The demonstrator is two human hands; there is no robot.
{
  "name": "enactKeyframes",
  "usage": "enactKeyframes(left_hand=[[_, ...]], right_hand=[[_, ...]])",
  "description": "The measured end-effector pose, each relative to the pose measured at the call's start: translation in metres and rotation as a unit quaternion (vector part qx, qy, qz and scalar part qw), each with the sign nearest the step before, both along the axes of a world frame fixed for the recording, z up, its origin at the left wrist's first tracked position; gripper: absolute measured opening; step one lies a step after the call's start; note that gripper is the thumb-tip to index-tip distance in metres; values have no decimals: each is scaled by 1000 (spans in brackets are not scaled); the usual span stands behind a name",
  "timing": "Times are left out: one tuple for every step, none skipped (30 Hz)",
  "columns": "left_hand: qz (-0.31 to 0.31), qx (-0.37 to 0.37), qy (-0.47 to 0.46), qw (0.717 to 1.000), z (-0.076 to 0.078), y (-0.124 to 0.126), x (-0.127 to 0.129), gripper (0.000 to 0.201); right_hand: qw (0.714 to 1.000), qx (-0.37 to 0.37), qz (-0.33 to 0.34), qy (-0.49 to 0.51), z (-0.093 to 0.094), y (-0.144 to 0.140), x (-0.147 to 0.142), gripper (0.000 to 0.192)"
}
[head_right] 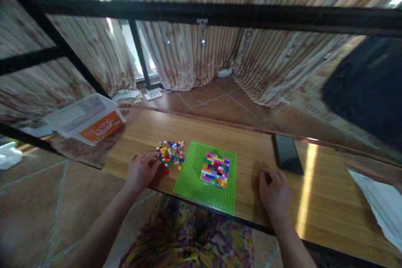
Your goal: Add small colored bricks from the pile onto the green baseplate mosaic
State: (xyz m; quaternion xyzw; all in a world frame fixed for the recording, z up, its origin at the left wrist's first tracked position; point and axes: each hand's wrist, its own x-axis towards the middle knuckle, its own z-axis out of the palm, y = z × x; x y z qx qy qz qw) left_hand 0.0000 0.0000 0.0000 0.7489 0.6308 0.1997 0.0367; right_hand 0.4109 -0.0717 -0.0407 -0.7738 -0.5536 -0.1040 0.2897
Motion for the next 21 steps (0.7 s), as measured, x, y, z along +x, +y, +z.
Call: enactKeyframes(left_hand=[[0, 0, 2, 1000, 1, 1, 1, 22], [0, -1, 4, 1000, 2, 1, 2, 22], [0, -2, 4, 1000, 3, 2, 2, 23], [-1, -3, 4, 1000, 3, 3, 4, 23], [-3, -5, 2, 1000, 3, 4, 5, 24], [-5, -6, 0, 1000, 2, 5, 6, 24], [-7, -7, -4, 1000, 1, 7, 7, 25], [-8, -7, -10, 1000, 0, 8, 9, 25], [-10, -8, -17, 1000, -2, 9, 10, 25], [-14, -9, -26, 1000, -3, 10, 11, 25], [-20, -10, -36, 999, -4, 10, 12, 25], [-27, -11, -46, 999, -5, 11, 12, 25], [-34, -11, -55, 998, -5, 11, 12, 26], [-40, -11, -63, 997, -5, 11, 11, 27], [-46, -11, -68, 997, -4, 11, 11, 28], [-51, -10, -72, 996, -3, 11, 10, 29], [-54, -7, -74, 996, -2, 10, 9, 28], [-56, -3, -76, 996, 0, 10, 8, 27], [-56, 3, -79, 995, 1, 9, 7, 25], [-54, 11, -83, 995, 2, 7, 6, 23], [-52, 20, -87, 995, 2, 4, 6, 23]], right_hand=[[1000, -2, 0, 3, 1, 0, 0, 28], [1000, -4, 0, 6, 1, -1, 1, 28], [1000, -6, 0, 8, 2, -1, 1, 27], [1000, -7, -1, 11, 2, -1, 1, 28], [1000, -9, -3, 13, 2, -1, 1, 28], [1000, -10, -5, 15, 3, -1, 1, 28], [1000, -9, -7, 16, 3, -1, 1, 28], [1000, -9, -9, 17, 4, -1, 0, 28], [1000, -10, -10, 17, 4, 0, 0, 29], [1000, -12, -12, 17, 5, 0, 0, 29], [1000, -15, -14, 17, 5, 0, -1, 29], [1000, -18, -15, 16, 6, 0, -1, 29], [1000, -22, -16, 16, 6, -1, -1, 29], [999, -24, -18, 16, 6, -1, -2, 29], [999, -27, -20, 17, 6, -1, -2, 28], [999, -28, -22, 19, 6, -1, -2, 28], [999, -28, -22, 21, 5, -1, -1, 28], [999, -27, -20, 24, 5, -1, -1, 28], [999, -25, -17, 28, 4, -1, -1, 29], [999, -23, -13, 31, 4, -1, -1, 29], [999, -22, -10, 33, 4, -1, 0, 29]])
